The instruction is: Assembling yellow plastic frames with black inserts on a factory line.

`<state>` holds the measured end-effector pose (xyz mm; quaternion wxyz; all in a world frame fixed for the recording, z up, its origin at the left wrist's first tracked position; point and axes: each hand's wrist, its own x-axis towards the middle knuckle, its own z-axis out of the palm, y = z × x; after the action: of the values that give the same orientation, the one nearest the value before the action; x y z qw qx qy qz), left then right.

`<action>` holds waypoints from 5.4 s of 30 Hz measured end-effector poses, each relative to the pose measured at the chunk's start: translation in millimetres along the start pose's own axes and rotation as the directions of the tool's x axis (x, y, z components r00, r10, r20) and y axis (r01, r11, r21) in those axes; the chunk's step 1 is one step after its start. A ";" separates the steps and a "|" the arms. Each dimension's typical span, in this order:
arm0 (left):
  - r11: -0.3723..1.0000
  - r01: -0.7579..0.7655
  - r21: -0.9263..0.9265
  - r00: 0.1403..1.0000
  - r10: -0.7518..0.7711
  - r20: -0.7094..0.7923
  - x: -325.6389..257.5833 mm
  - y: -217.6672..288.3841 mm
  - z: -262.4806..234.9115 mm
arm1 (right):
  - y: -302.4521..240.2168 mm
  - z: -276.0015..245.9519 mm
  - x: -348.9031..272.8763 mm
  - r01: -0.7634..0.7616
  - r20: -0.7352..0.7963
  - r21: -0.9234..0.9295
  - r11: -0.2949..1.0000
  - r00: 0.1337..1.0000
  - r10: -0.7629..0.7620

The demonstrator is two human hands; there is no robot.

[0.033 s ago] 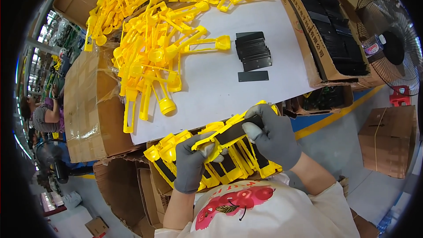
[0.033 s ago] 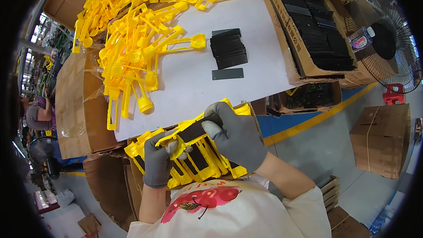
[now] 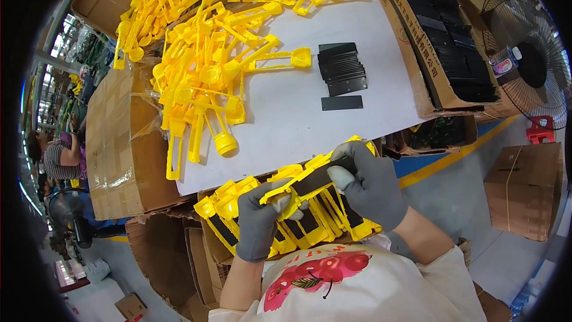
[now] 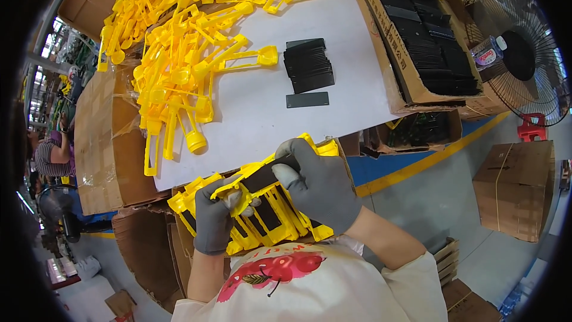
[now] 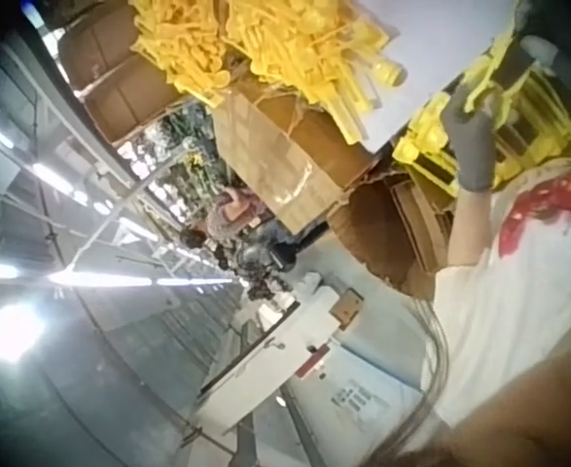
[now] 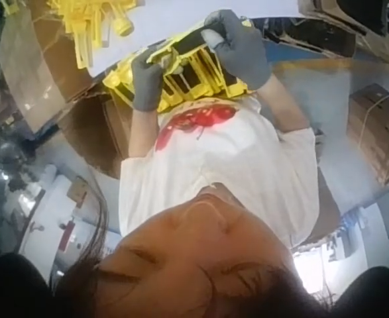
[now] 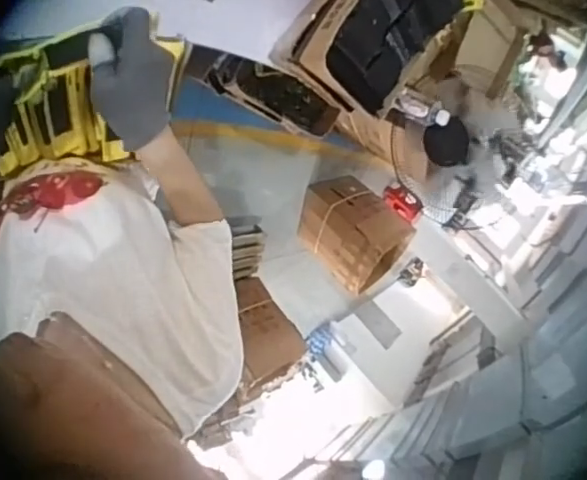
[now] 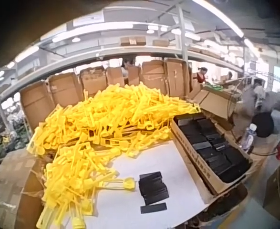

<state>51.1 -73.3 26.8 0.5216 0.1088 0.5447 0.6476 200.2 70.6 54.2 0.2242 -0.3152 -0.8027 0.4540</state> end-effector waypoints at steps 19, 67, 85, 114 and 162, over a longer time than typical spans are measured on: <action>0.998 0.001 -0.057 1.000 0.000 0.022 1.4 2.0 -3.1 | 14.2 7.1 -0.8 0.013 0.049 0.052 0.999 0.999 -0.016; -0.394 -0.199 0.897 0.928 0.218 0.301 93.2 68.7 -126.0 | 107.2 -31.3 69.3 -0.054 -0.151 -0.318 0.947 0.988 0.006; 0.790 -0.233 0.567 0.874 0.426 -0.234 2.7 105.4 -90.7 | 98.6 -8.1 116.2 0.124 0.112 -0.734 0.667 0.992 -0.061; 0.998 -0.026 -0.050 0.997 0.029 0.068 2.0 9.9 -14.4 | -2.0 -1.6 15.1 0.028 0.137 0.053 0.998 0.990 -0.035; 1.000 -0.001 0.026 0.988 0.005 -0.156 -9.6 2.6 21.0 | 5.5 0.6 -0.5 0.185 0.057 -0.180 0.966 0.982 -0.178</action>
<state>68.7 -68.1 41.1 0.4751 0.0653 0.5920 0.6478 201.8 72.0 49.1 0.2185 -0.2506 -0.8711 0.3615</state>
